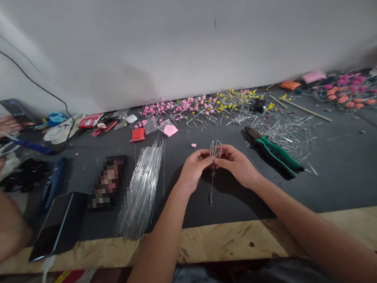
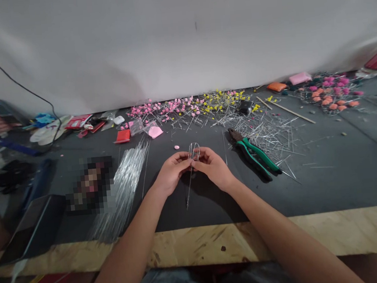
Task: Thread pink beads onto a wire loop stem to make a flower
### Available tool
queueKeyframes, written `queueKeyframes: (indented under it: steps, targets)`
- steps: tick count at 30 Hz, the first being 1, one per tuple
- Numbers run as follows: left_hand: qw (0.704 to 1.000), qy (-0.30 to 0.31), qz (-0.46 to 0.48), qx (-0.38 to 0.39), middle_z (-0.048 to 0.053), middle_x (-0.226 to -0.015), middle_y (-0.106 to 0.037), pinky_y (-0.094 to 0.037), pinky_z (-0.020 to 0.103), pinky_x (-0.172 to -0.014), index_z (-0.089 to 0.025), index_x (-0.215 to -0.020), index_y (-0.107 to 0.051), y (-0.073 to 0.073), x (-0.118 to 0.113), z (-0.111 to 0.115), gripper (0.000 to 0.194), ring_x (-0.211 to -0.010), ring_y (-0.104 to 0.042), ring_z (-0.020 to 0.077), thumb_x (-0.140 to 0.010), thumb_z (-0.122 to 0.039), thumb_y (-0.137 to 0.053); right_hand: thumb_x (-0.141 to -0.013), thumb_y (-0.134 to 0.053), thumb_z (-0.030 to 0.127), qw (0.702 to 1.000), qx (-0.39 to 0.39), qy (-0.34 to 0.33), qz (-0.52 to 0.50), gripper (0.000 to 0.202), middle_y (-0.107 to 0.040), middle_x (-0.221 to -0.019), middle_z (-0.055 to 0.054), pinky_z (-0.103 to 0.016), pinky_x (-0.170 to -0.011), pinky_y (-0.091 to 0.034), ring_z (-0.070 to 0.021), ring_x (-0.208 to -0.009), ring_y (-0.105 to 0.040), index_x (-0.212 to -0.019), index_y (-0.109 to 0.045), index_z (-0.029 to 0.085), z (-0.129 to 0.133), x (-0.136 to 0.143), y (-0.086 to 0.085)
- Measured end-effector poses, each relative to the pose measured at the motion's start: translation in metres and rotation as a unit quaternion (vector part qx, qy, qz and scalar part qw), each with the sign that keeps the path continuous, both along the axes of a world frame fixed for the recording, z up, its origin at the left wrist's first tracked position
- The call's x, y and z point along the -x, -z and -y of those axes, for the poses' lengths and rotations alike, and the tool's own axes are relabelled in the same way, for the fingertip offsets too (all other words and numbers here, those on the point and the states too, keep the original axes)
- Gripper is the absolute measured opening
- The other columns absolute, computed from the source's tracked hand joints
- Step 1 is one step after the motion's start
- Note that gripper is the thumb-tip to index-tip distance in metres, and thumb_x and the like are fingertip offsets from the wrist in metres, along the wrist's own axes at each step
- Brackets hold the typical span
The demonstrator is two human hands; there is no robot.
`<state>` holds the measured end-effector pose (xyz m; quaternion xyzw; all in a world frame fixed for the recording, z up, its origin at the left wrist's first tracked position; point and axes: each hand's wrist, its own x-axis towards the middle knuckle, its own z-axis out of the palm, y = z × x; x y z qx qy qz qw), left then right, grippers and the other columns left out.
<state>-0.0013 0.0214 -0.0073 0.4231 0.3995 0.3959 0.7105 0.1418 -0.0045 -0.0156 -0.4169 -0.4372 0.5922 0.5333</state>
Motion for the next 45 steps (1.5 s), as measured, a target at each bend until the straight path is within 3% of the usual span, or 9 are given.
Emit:
queueKeyframes:
  steps: [14,27,38,45]
  targets:
    - [1.000,0.027,0.010,0.012,0.003,-0.080,-0.064,-0.043,0.029,-0.072,-0.013,-0.088,-0.063,-0.0056,-0.0008,0.0012,0.024,-0.069,-0.058,0.0114,-0.068,-0.025,-0.068,-0.068,-0.065,0.023,0.999,0.028,0.010,-0.030,0.031,-0.061,-0.083,0.002,-0.028,-0.072,-0.048,-0.0114,-0.075,-0.057,-0.098,-0.056,0.023,-0.0012,0.0001,0.0011]
    - [1.000,0.007,-0.016,-0.008,0.001,-0.076,-0.063,-0.043,0.028,-0.073,-0.014,-0.086,-0.062,-0.0004,-0.0019,0.0011,0.024,-0.068,-0.058,0.0105,-0.068,-0.028,-0.069,-0.069,-0.066,0.025,0.997,0.035,-0.007,-0.061,0.032,-0.062,-0.084,0.001,-0.030,-0.073,-0.048,-0.0109,-0.071,-0.058,-0.100,-0.057,0.022,-0.0021,-0.0018,0.0006]
    - [0.999,0.015,-0.034,-0.031,0.003,-0.078,-0.064,-0.044,0.029,-0.072,-0.013,-0.086,-0.062,0.0007,-0.0022,0.0014,0.024,-0.070,-0.059,0.0116,-0.068,-0.028,-0.068,-0.070,-0.065,0.023,0.995,0.065,0.012,-0.081,0.021,-0.061,-0.077,0.003,-0.026,-0.066,-0.048,-0.0084,-0.063,-0.057,-0.090,-0.059,0.021,-0.0026,-0.0014,-0.0010]
    - [0.997,0.019,-0.057,-0.051,0.003,-0.076,-0.063,-0.043,0.025,-0.065,-0.013,-0.088,-0.060,-0.0025,-0.0029,0.0028,0.024,-0.069,-0.057,0.0111,-0.068,-0.026,-0.067,-0.068,-0.066,0.024,0.996,0.060,0.024,-0.067,0.023,-0.061,-0.075,0.003,-0.025,-0.064,-0.048,-0.0081,-0.061,-0.056,-0.089,-0.058,0.020,-0.0031,-0.0012,-0.0005]
